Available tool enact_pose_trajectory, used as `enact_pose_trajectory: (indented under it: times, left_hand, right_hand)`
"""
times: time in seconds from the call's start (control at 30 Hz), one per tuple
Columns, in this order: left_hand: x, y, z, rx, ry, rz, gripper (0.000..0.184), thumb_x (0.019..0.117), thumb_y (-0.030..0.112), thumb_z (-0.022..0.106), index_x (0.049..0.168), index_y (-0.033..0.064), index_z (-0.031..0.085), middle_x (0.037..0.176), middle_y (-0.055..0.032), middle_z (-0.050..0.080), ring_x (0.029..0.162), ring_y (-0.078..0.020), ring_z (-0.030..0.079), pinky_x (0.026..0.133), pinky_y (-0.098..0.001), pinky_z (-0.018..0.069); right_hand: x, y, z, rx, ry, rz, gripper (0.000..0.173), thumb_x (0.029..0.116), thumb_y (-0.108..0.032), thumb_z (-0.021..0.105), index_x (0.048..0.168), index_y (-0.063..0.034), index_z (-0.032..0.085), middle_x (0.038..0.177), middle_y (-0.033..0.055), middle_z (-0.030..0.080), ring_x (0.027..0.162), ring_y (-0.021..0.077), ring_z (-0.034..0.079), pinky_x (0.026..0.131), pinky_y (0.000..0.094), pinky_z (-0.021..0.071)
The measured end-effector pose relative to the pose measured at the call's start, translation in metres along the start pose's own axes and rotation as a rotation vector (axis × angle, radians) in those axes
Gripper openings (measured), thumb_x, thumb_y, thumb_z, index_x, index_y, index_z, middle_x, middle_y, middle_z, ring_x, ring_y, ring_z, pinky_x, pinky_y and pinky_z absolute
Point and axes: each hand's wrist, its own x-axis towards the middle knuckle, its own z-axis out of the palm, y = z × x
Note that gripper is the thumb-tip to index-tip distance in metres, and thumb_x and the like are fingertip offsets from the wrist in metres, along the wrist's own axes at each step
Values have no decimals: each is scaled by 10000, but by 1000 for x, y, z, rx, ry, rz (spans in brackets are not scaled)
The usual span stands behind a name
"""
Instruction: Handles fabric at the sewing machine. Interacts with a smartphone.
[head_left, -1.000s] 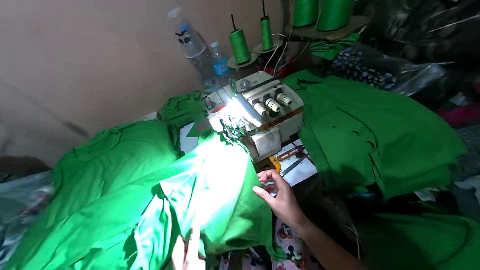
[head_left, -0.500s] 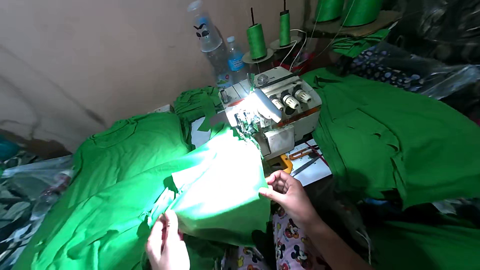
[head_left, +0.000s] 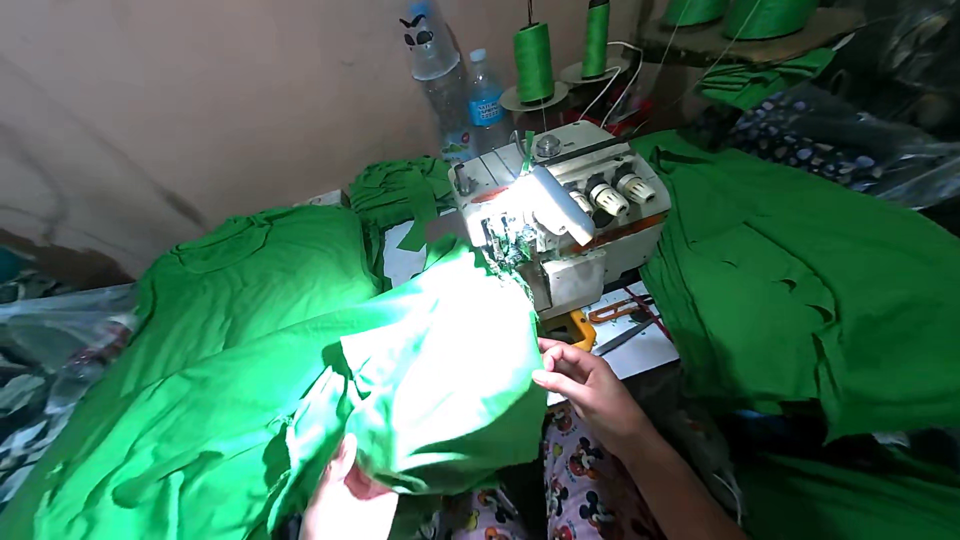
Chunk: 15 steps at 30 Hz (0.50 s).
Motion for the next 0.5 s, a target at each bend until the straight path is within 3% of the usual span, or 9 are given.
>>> enact_pose_trajectory:
  times: [0.07, 0.1, 0.13, 0.17, 0.2, 0.23, 0.3, 0.37, 0.5]
  left_hand:
    - [-4, -2, 1, -73, 2, -62, 490, 1049, 125, 277, 943, 173, 754, 914, -14, 787, 867, -100, 753, 787, -309, 626]
    - [-6, -7, 2, -37, 45, -35, 426, 1021, 57, 278, 1025, 174, 688, 939, 2, 779, 863, -95, 750, 770, -307, 629]
    - [-7, -11, -1, 49, 25, 6, 386, 996, -3, 287, 1256, 179, 506, 1067, 43, 723, 946, -72, 724, 818, -301, 621]
    - [-7, -13, -7, 147, -35, 55, 563, 958, -37, 325, 1480, 162, 254, 1220, 67, 610, 1053, -47, 675, 883, -290, 598]
    - [-6, -13, -10, 199, -61, 107, 690, 934, -50, 394, 1527, 150, 106, 1285, 82, 580, 1096, -33, 663, 913, -290, 594]
    - [-3, -14, -14, 240, -84, 182, 761, 910, -39, 492, 1533, 134, 91, 1333, 92, 573, 1139, -34, 648, 943, -295, 584]
    - [0, -10, -18, 382, -171, 331, 718, 922, 69, 607, 1549, 116, 261, 1457, 104, 509, 1269, -39, 564, 1027, -287, 528]
    - [-1, -4, -11, 478, -182, 399, 526, 931, 83, 609, 1436, 207, 532, 1428, 162, 559, 1280, -7, 550, 1038, -253, 506]
    - [5, -2, -14, 665, -173, 585, 496, 953, 2, 565, 1441, 85, 528, 1428, 152, 575, 1294, 24, 534, 1082, -227, 472]
  right_hand:
    - [0, -2, -3, 77, 11, 53, 29, 892, -59, 631, 874, -73, 614, 1058, 28, 700, 928, 63, 678, 798, 229, 576]
    - [0, -2, -5, 102, -6, 65, 12, 896, -71, 629, 896, -83, 626, 1001, 7, 699, 861, 52, 671, 760, 220, 573]
    - [-1, -3, -6, 102, -23, 65, 19, 899, -81, 637, 916, -89, 635, 966, -11, 693, 814, 37, 661, 727, 202, 569]
    - [-2, -4, -7, 82, -29, 48, 34, 897, -87, 650, 929, -95, 643, 942, -28, 687, 775, 18, 651, 691, 178, 562]
    - [-3, -4, -6, 57, -23, 15, 49, 888, -90, 671, 934, -94, 653, 925, -36, 686, 749, 5, 642, 666, 163, 552]
    - [-4, -2, -5, 22, -4, -32, 78, 869, -92, 700, 938, -85, 665, 919, -36, 693, 754, 3, 650, 671, 161, 556]
    - [-6, 4, -2, -55, 47, -142, 166, 820, -81, 760, 945, -68, 652, 910, -28, 714, 782, 17, 685, 706, 180, 586]
    - [-9, 7, 3, -105, 109, -203, 249, 792, -50, 784, 963, -66, 603, 874, -30, 722, 772, 28, 705, 715, 195, 603]
    - [-16, 5, 1, -239, 245, -345, 241, 818, -20, 741, 991, -76, 583, 855, -59, 721, 761, -2, 699, 688, 169, 596]
